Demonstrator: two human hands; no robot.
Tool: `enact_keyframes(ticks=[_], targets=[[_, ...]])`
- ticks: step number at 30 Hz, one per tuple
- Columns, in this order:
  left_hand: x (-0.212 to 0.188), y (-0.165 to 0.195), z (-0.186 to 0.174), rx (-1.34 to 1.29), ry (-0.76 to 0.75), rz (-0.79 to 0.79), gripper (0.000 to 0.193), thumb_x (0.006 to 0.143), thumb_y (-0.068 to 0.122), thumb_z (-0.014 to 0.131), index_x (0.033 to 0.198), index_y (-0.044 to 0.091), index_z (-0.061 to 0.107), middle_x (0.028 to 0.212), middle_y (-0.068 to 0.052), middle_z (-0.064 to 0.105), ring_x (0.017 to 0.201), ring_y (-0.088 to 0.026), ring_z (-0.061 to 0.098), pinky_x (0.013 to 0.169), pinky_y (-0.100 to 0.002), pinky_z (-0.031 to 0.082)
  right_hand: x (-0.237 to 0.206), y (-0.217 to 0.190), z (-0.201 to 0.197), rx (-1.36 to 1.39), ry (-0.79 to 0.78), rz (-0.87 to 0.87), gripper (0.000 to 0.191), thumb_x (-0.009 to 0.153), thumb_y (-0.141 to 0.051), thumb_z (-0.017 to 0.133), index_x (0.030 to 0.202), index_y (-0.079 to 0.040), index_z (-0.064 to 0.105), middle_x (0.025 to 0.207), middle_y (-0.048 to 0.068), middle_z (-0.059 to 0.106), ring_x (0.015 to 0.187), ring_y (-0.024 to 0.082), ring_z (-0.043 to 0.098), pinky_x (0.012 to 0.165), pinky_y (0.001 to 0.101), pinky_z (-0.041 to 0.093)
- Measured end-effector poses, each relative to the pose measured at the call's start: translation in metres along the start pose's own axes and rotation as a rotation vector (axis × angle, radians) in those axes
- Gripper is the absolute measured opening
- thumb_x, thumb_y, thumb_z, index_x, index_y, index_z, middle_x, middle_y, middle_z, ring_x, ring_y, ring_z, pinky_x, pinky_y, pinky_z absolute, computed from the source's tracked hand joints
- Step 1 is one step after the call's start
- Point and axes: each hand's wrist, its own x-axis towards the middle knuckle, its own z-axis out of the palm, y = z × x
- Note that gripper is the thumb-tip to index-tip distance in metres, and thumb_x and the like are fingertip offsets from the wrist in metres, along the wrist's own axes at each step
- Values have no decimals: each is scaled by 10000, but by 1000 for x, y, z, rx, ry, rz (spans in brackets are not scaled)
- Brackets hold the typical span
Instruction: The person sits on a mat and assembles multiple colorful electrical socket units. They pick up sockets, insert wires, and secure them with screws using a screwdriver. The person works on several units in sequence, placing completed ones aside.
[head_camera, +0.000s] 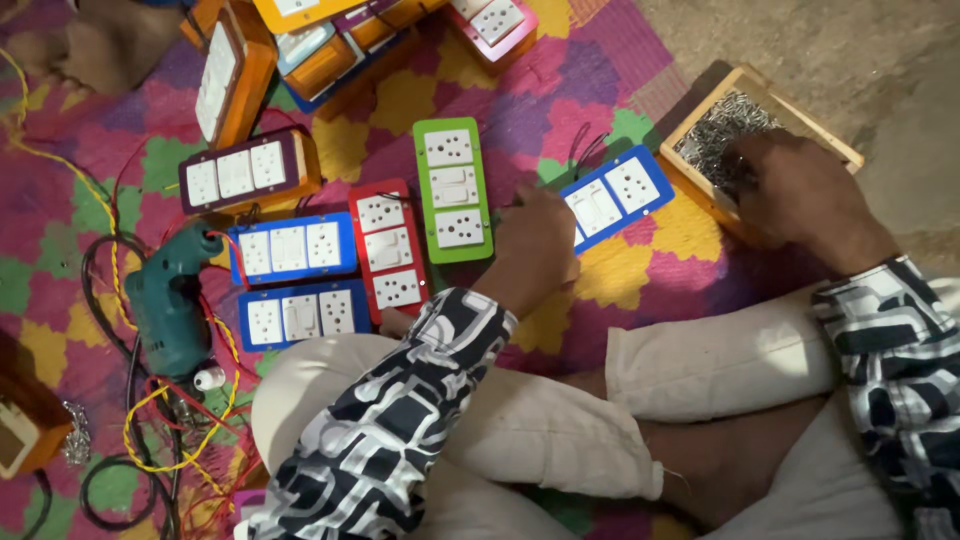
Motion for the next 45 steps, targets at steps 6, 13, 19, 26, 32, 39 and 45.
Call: enact_keyframes(ticks=[6,13,19,26,32,39,45], targets=[[12,-24,21,63,226,336,275,923,84,664,1180,-13,666,1262,-195,614,1071,-407,668,821,-498,599,3,8,2,-14,-132,210,242,780,-184,724,1008,-169,802,950,154,746,870,388,705,761,498,567],[24,-21,31,-7,693,694,419,799,51,620,1212,9,672,1266,-162,636,1002,-345,673,794,-498,578,-3,1,-10,204,4,192,184,873,-240,814,1013,-121,796,915,139,739,791,305,708,743,420,558],[12,-10,8,-130,303,290,421,895,365,683,1104,1,662,1042,-184,709,967,-344,716,830,-443,603,2,-8,-12,396,10,224,233,862,-222,851,991,-43,777,853,143,726,721,225,690,675,369,542],[-19,30,16,-115,50,-29,1199,723,631,813,1397,-230,321,1079,-252,648,962,-358,694,780,-486,581,4,-16,-19,440,-32,373,248,872,-186,865,984,2,748,852,138,745,700,188,689,624,335,541],[-5,22,21,34,98,199,1194,581,478,901,1458,-87,321,1296,-200,573,1198,-358,580,913,-607,492,10,-34,-12,840,-243,441,145,890,-91,795,1000,0,775,898,122,784,774,193,742,708,338,610],[-7,18,16,-12,218,253,917,681,526,849,1323,-25,496,1282,-163,596,1232,-340,574,904,-637,495,-2,-59,12,1214,-451,327,157,881,49,684,1015,114,735,899,216,771,805,262,775,753,363,666],[-3,23,16,-22,145,186,903,670,545,833,1276,-41,509,1262,-178,576,1208,-346,561,900,-624,486,-5,-76,22,1197,-412,670,488,850,110,630,1296,78,434,969,259,730,846,316,771,740,392,661]])
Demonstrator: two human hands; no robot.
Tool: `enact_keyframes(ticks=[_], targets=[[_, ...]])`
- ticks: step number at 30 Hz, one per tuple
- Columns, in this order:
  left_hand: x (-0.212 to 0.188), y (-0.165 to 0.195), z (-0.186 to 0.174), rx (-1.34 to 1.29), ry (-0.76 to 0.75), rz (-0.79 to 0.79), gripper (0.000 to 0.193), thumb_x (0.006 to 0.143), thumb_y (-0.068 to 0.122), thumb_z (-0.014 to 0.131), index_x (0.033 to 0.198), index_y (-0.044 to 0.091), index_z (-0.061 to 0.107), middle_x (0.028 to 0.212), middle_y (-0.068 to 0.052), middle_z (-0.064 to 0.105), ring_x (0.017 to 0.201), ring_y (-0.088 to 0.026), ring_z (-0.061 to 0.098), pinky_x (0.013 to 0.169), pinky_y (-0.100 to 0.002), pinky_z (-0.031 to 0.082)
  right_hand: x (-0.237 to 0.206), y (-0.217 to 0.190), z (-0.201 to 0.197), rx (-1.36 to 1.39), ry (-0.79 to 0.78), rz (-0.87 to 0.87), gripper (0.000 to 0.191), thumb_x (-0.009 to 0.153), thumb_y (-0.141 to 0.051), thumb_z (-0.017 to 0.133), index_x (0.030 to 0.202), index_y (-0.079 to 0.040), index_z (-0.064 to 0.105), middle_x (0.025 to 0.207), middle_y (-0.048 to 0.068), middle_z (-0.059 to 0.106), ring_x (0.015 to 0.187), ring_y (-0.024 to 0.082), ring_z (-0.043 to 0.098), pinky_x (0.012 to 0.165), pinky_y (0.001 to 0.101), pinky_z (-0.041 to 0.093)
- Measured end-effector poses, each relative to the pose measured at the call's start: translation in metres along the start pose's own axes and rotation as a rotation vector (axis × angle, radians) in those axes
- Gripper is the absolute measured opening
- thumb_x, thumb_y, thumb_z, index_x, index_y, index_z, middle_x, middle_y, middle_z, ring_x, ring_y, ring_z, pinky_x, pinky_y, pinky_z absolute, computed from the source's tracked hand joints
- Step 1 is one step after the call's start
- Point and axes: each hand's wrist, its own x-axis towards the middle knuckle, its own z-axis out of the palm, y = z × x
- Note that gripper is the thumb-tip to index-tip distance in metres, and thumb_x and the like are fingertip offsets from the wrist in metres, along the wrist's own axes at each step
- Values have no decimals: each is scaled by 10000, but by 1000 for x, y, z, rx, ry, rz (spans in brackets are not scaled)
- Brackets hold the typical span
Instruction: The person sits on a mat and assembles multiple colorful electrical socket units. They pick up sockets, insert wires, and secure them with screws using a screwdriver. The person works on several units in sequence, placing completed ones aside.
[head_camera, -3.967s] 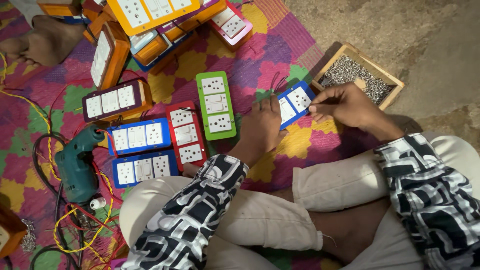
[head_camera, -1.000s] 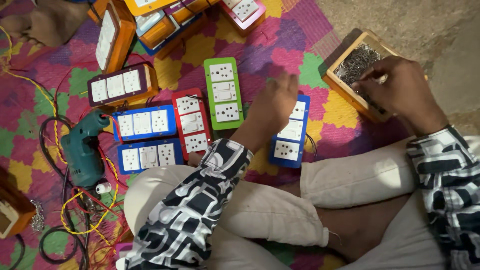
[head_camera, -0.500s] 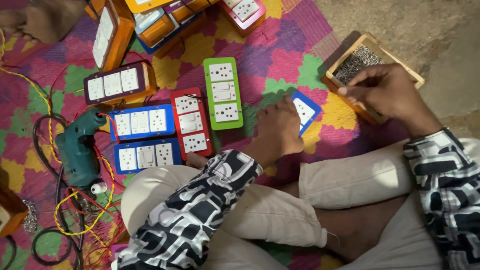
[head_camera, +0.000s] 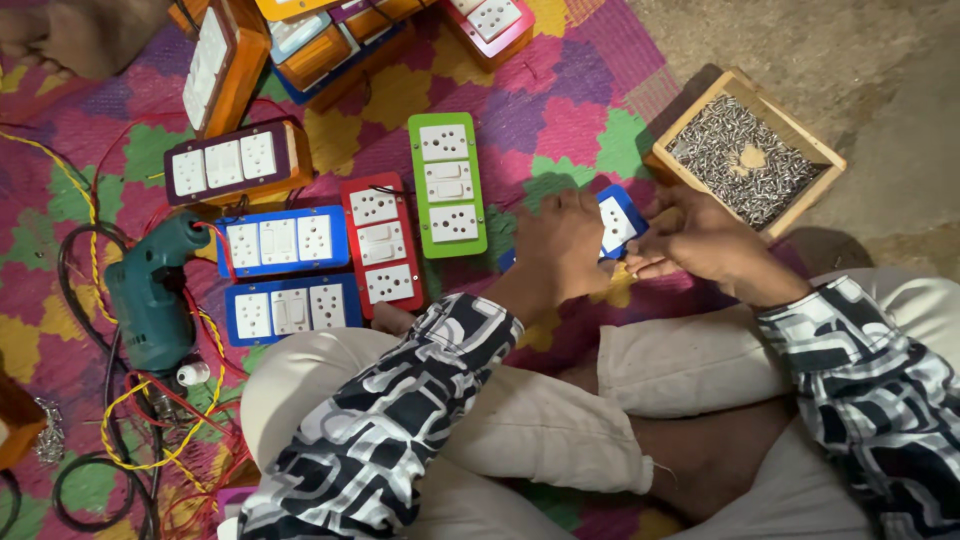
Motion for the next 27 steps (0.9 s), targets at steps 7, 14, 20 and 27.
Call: enact_keyframes(ticks=[7,14,20,27], targets=[[-2,0,2,-32,30,15,812,684,441,841,1270,-25,525,1259,-177,579,1197,-346,574,877,-636,485,-6,-10,10,-26,53,37,518,872,48,664,1301,92,375,971,278,743,815,314,772,714,403,664],[-2,-1,3,-60,21,-1,784,700,421,843,1266,-20,528,1250,-177,590,1183,-345,589,894,-641,483,-8,-17,15,-205,124,110,536,874,-60,749,1276,98,432,904,240,708,705,303,738,583,393,607],[0,0,1,-83,35,12,816,665,428,864,1250,-24,521,1237,-183,583,1177,-365,579,874,-641,488,0,-5,10,-123,51,86,493,865,-93,756,1230,122,503,910,194,717,712,250,752,621,340,649],[-2,1,1,-97,8,-10,798,685,400,869,1262,-26,519,1248,-187,585,1198,-353,585,887,-608,510,8,12,6,-47,57,82,498,878,-121,763,1226,103,486,862,200,691,703,255,738,655,372,645]])
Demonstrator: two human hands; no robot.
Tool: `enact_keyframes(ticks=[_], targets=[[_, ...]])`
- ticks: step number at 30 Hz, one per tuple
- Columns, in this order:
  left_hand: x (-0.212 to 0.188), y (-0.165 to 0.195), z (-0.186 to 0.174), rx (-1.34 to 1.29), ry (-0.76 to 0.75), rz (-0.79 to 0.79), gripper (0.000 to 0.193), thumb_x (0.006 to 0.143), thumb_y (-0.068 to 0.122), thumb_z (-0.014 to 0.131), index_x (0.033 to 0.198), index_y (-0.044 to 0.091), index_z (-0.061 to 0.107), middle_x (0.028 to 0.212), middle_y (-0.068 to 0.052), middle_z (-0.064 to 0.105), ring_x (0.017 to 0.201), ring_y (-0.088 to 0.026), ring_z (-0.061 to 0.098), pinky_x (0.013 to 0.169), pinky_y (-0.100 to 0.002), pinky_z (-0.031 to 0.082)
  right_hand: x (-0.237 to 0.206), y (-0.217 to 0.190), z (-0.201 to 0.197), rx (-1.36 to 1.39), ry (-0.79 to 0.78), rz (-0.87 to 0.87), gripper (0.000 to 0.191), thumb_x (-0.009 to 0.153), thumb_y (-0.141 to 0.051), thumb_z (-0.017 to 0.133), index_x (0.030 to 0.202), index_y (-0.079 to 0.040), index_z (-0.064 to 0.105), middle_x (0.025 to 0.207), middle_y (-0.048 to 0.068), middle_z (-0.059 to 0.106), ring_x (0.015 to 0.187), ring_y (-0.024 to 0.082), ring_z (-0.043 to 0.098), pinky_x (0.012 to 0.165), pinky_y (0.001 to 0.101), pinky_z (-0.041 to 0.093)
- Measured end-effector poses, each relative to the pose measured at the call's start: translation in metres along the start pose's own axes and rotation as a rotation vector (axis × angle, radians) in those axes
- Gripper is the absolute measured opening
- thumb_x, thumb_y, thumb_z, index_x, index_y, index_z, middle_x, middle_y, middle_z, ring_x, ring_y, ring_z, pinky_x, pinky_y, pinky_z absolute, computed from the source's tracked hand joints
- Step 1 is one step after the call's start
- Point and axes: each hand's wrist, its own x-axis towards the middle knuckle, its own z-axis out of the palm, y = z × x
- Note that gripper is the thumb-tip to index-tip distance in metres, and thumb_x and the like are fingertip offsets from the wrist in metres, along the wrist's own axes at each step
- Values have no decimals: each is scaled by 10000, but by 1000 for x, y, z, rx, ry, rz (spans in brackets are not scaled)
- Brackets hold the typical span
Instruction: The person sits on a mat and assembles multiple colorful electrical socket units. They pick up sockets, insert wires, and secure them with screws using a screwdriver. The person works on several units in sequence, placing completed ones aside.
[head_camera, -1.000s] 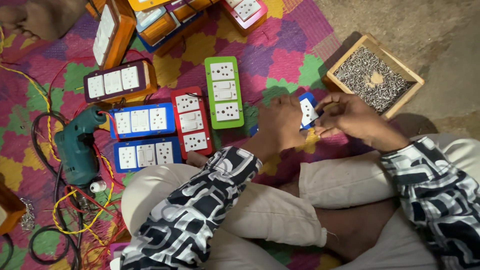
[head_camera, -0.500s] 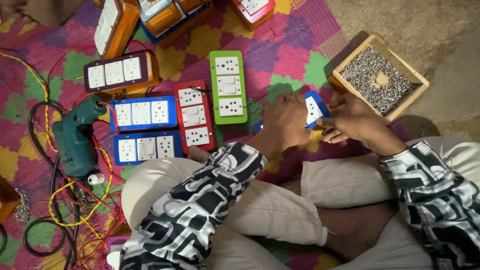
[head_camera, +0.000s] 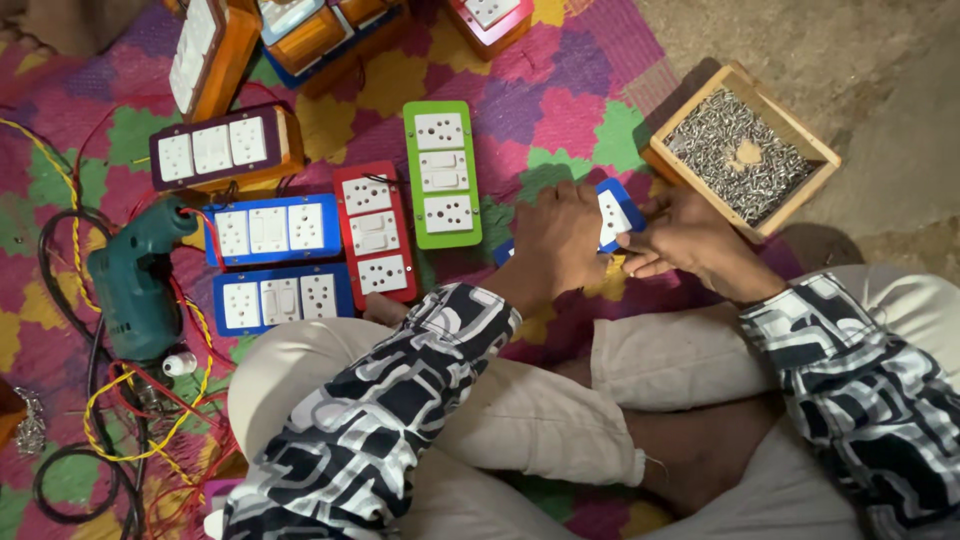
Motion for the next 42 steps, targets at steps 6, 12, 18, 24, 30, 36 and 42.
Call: enact_keyframes(ticks=[6,12,18,24,30,36,42], targets=[[2,-1,-1,-21,19,10,818,651,393,883,1255,-17,516,1248,-186,576,1187,-360,577,892,-594,504,-3,-3,3,-22,-16,42,391,872,-182,770,1126,81,631,906,177,717,689,225,734,641,343,637],[3,-3,-3,-6,-10,2,834,661,387,875,1290,-15,503,1269,-184,564,1216,-362,557,900,-592,504,-6,-24,-18,-223,-53,30,420,826,-193,824,1112,56,642,874,163,739,673,231,751,595,329,650],[8,-19,11,65,-3,252,759,682,246,836,1310,-28,510,1370,-215,531,1257,-383,528,961,-643,448,2,-22,-84,-113,162,-346,322,925,-246,733,1136,-4,700,886,75,745,727,158,668,608,308,542],[4,-24,27,133,287,666,632,808,63,750,1397,220,582,1472,21,553,1494,-299,446,1275,-691,188,20,6,-109,-812,327,-559,352,772,-150,787,1098,-22,742,912,161,755,802,281,734,736,394,577],[-4,-7,2,148,-130,351,1212,553,371,923,1505,-63,313,1590,-219,287,1536,-378,169,1160,-771,63,34,13,-115,-819,414,-476,218,819,-144,759,1029,-96,788,929,170,760,816,308,751,756,413,590],[-12,-1,-19,130,-146,326,1473,415,624,960,1510,-55,245,1608,-248,207,1531,-434,77,1142,-798,23,33,15,-115,-833,351,-597,282,795,-174,780,1052,-61,745,919,162,746,820,305,733,738,410,576],[-15,-2,-21,138,-160,253,1497,466,733,888,1538,-48,194,1640,-259,136,1538,-450,59,1081,-846,52,33,9,-110,-873,419,-455,236,839,-255,811,1019,-101,804,914,148,768,805,291,746,750,397,583]])
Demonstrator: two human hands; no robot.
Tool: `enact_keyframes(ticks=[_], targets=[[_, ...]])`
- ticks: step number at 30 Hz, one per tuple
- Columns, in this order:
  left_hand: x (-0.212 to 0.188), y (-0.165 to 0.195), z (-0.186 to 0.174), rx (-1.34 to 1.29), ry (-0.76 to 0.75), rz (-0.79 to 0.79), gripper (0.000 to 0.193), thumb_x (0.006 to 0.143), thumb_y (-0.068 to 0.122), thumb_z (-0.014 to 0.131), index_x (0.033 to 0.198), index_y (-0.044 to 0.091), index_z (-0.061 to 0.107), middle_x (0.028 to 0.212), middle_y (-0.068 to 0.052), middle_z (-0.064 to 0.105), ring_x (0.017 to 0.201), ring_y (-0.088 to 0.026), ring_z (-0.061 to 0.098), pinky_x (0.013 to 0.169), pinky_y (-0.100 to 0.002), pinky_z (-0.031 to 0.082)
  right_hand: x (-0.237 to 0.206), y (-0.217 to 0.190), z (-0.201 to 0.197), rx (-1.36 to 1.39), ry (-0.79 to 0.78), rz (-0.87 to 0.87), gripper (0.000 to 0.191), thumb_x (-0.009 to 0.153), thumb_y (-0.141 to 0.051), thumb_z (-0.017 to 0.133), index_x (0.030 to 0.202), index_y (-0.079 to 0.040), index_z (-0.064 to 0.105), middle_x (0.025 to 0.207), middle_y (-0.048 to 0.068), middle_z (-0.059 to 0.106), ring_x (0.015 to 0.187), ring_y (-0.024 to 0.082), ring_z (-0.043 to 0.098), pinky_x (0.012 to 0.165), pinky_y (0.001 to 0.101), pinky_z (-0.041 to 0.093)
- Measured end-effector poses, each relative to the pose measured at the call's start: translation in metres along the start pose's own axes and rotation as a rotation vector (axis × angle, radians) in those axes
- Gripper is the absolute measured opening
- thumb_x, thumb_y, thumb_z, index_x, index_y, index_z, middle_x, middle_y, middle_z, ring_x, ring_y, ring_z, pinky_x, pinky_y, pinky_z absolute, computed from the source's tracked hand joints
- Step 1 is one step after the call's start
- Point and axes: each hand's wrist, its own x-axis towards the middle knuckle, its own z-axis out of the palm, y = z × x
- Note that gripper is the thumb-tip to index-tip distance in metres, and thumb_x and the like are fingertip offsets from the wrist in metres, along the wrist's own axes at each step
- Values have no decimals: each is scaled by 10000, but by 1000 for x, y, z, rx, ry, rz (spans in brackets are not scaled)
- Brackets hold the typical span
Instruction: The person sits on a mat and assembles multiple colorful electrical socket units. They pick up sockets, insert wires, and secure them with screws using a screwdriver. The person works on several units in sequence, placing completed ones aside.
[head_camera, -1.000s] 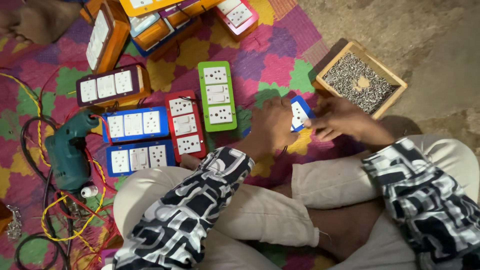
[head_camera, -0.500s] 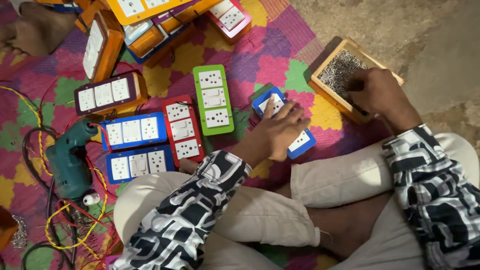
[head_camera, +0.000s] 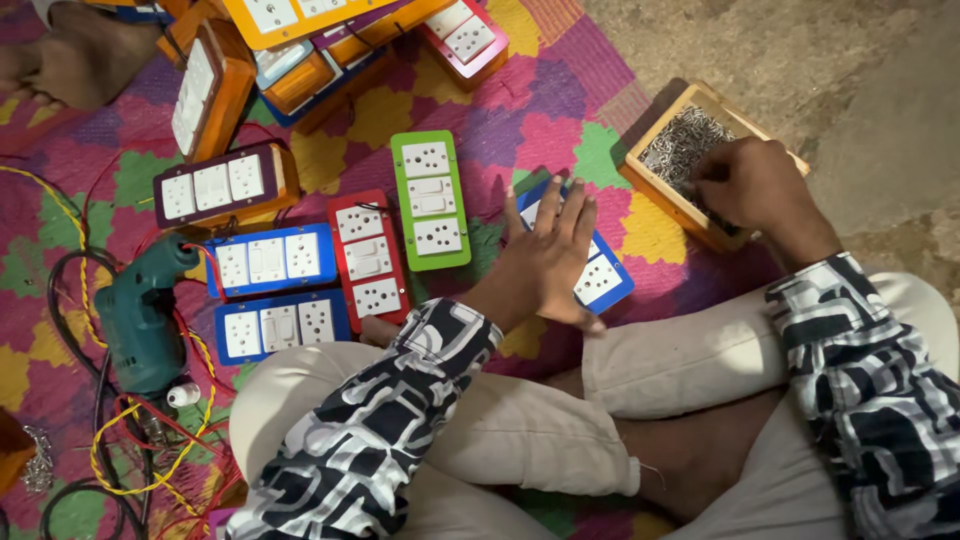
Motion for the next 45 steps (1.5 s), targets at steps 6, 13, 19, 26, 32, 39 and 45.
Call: enact_keyframes(ticks=[6,13,19,26,32,39,45], targets=[[1,4,6,21,117,-5,1462,533,781,819,1572,14,133,1657,-236,106,1532,-467,66,1065,-867,53,-1,-3,-10,70,-84,-9,230,832,-220,799,1013,-79,790,891,138,775,764,253,752,730,384,587],[5,0,12,3,118,-12,1469,544,773,817,1575,-4,115,1656,-232,136,1537,-462,72,1072,-864,47,-8,-21,-24,230,6,-22,181,909,-162,785,1030,-28,770,858,131,744,734,198,687,699,367,553],[2,4,8,72,146,-57,1483,548,825,777,1579,-6,108,1661,-225,150,1520,-527,79,1080,-865,71,-25,-52,-34,608,-242,294,193,938,-178,762,1041,-15,777,807,73,722,614,188,593,512,391,479],[1,14,3,108,78,-150,1522,533,842,782,1580,11,54,1657,-231,97,1457,-650,72,1036,-878,130,-40,-86,12,466,-444,-146,199,837,-176,797,982,-39,796,823,48,762,731,127,653,671,301,531],[3,15,0,37,63,-149,1550,514,743,874,1592,27,21,1638,-239,140,1429,-659,141,1040,-857,197,-41,-83,17,399,-471,-119,208,822,-204,810,950,-40,797,780,65,747,700,140,630,654,330,523],[4,13,1,2,105,-132,1557,490,713,912,1581,32,35,1623,-245,161,1423,-656,156,1038,-854,221,-36,-82,25,256,-501,38,263,781,-226,876,923,-18,801,756,108,740,685,182,633,659,332,520],[6,13,2,3,90,-140,1588,466,713,917,1581,22,22,1620,-244,166,1422,-654,150,1035,-848,227,-30,-74,33,616,-610,312,318,774,-206,861,906,50,726,774,126,746,693,195,734,625,308,610]])
